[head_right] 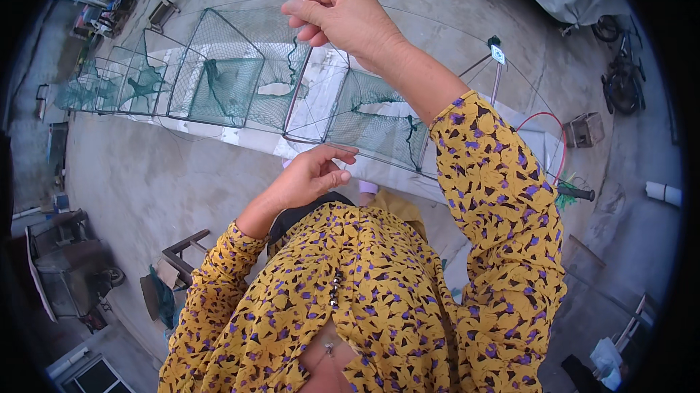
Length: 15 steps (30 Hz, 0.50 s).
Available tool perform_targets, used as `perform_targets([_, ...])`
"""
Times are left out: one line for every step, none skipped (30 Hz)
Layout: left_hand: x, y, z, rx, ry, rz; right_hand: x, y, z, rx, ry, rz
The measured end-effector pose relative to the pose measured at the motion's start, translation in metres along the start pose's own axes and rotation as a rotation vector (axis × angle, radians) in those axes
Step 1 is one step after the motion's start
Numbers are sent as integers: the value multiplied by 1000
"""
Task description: The person assembles a collapsible mesh fish trap by hand, threading wire through the mesh and frame to secure the structure.
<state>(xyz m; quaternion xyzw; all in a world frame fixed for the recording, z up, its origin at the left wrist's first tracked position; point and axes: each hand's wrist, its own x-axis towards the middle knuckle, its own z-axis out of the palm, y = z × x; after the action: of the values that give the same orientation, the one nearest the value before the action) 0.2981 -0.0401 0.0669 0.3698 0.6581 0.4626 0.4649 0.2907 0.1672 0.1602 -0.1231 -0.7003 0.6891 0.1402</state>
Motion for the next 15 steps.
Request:
perform_targets([-9,8,-6,100,-173,-26,-1,4,-4,5,2,-2])
perform_targets([-16,16,-11,180,-239,54,-4,7,-9,-15,29,39])
perform_targets([-20,27,-17,153,-312,19,-7,10,-14,-38,59,77])
perform_targets([-23,39,-23,126,-386,-23,-11,14,-20,-30,65,76])
perform_targets([-22,55,-32,133,-393,-29,-14,19,-26,-52,105,167])
perform_targets([-20,75,-40,152,-430,71,-20,22,-31,-72,142,260])
perform_targets([-15,90,-49,168,-472,177,-26,26,-36,-67,153,261])
perform_targets([-7,102,-55,192,-453,261,-32,30,-41,-130,182,334])
perform_targets([-3,115,-61,159,-414,236,-36,31,-44,-189,199,399])
perform_targets([6,119,-66,122,-386,218,-42,39,-50,-185,208,396])
perform_targets([18,120,-71,88,-334,186,-47,47,-56,-335,115,476])
perform_targets([32,126,-77,54,-282,150,-50,50,-59,-480,18,556])
perform_targets([45,134,-83,183,-194,181,-50,49,-59,-476,26,558])
perform_targets([59,140,-88,310,-105,213,-49,48,-58,-492,18,551])
perform_targets([72,139,-93,357,-53,269,-46,47,-54,-509,5,543])
